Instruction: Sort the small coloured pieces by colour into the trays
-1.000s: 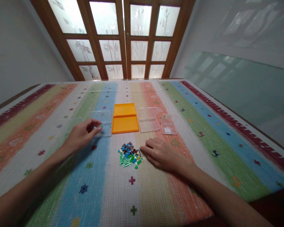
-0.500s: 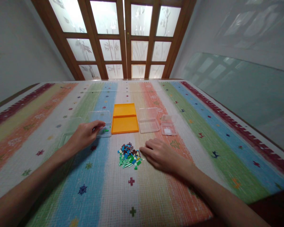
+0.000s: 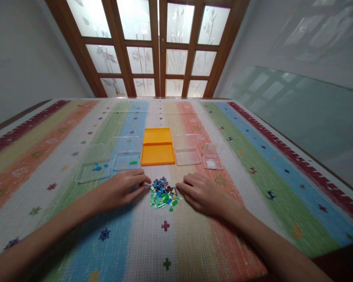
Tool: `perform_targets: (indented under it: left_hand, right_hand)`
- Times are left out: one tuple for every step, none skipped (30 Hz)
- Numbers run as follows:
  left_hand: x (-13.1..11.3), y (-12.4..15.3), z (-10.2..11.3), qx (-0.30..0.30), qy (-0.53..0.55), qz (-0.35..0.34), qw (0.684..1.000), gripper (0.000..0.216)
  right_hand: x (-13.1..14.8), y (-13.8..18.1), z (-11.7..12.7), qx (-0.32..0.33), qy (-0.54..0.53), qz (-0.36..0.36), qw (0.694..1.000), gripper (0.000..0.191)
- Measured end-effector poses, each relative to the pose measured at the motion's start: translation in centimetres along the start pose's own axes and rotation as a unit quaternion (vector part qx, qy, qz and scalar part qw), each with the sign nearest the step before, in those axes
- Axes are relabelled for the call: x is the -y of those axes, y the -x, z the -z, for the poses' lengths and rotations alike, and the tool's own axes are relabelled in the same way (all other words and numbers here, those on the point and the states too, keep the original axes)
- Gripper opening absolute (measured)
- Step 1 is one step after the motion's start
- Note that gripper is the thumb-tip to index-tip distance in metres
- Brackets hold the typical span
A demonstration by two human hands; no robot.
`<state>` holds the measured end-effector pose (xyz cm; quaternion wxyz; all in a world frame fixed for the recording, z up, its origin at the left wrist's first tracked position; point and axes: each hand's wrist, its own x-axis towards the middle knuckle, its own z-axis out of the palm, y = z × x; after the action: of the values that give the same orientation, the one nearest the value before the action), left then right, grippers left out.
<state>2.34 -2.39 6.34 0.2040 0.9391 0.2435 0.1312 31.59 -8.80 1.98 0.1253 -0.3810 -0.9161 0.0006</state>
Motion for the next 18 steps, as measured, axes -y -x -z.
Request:
perform_targets:
  left_hand:
    - [0.0, -0.1, -0.4, 0.011, -0.001, -0.003, 1.0, 0.024]
    - [0.0, -0.2, -0.8, 0.018, -0.004, -0.004, 1.0, 0.023]
    - [0.0, -0.2, -1.1, 0.023, -0.007, -0.005, 1.0, 0.023]
    - [0.1, -0.2, -1.3, 0.028, -0.009, -0.005, 1.0, 0.023]
    - [0.2, -0.3, -1.5, 0.032, -0.01, -0.004, 0.999, 0.022]
    - [0.3, -0.3, -1.6, 0.036, -0.007, 0.0, 0.999, 0.021]
    - [0.3, -0.3, -1.8, 0.04, -0.002, 0.005, 0.999, 0.021]
    - [0.4, -0.2, -1.9, 0.043, 0.006, 0.011, 0.999, 0.02]
    - [0.5, -0.2, -1.9, 0.046, 0.014, 0.017, 0.999, 0.02]
    - [0.5, -0.2, -2.0, 0.047, 0.022, 0.022, 0.998, 0.019]
    - [0.6, -0.2, -2.0, 0.049, 0.029, 0.027, 0.998, 0.019]
    - [0.7, -0.2, -2.0, 0.051, 0.036, 0.03, 0.998, 0.018]
    - [0.8, -0.1, -1.9, 0.051, 0.041, 0.033, 0.997, 0.018]
    - [0.8, -0.1, -1.7, 0.053, 0.044, 0.037, 0.997, 0.018]
    - [0.9, -0.1, -1.5, 0.056, 0.045, 0.04, 0.997, 0.018]
    - [0.9, 0.0, -1.3, 0.061, 0.045, 0.043, 0.996, 0.018]
    - [0.9, 0.0, -1.1, 0.069, 0.046, 0.045, 0.996, 0.019]
    - [0.9, 0.0, -0.8, 0.077, 0.046, 0.045, 0.995, 0.019]
  right_hand:
    - [0.0, 0.0, 0.0, 0.0, -0.001, 0.0, 1.0, 0.024]
    - [0.0, 0.0, 0.1, 0.0, -0.001, 0.0, 1.0, 0.024]
    - [0.0, 0.0, 0.1, -0.001, -0.002, 0.0, 1.0, 0.025]
    - [0.0, 0.0, 0.1, 0.0, -0.002, 0.001, 1.0, 0.025]
    - [0.0, -0.1, 0.1, 0.001, -0.002, 0.001, 1.0, 0.025]
    - [0.0, -0.1, 0.1, 0.001, -0.001, 0.002, 1.0, 0.025]
    - [0.0, -0.1, 0.0, 0.0, 0.0, 0.004, 1.0, 0.025]
    - [0.0, -0.1, 0.0, -0.002, 0.001, 0.005, 1.0, 0.025]
    - [0.0, -0.1, 0.0, -0.004, 0.003, 0.005, 1.0, 0.025]
    - [0.0, -0.1, 0.0, -0.006, 0.004, 0.005, 1.0, 0.025]
    - [0.0, -0.1, 0.0, -0.007, 0.005, 0.004, 1.0, 0.025]
    - [0.0, -0.1, 0.1, -0.006, 0.003, 0.004, 1.0, 0.025]
    - [0.0, -0.1, 0.1, -0.003, 0.0, 0.003, 1.0, 0.025]
    - [0.0, -0.1, 0.1, -0.001, -0.003, 0.003, 1.0, 0.024]
    - [0.0, 0.0, 0.1, 0.001, -0.005, 0.002, 1.0, 0.024]
    - [0.0, 0.0, 0.1, 0.002, -0.006, 0.002, 1.0, 0.023]
    - [-0.1, 0.0, 0.1, 0.002, -0.005, 0.002, 1.0, 0.023]
    - [-0.1, 0.0, 0.1, 0.002, -0.004, 0.001, 1.0, 0.023]
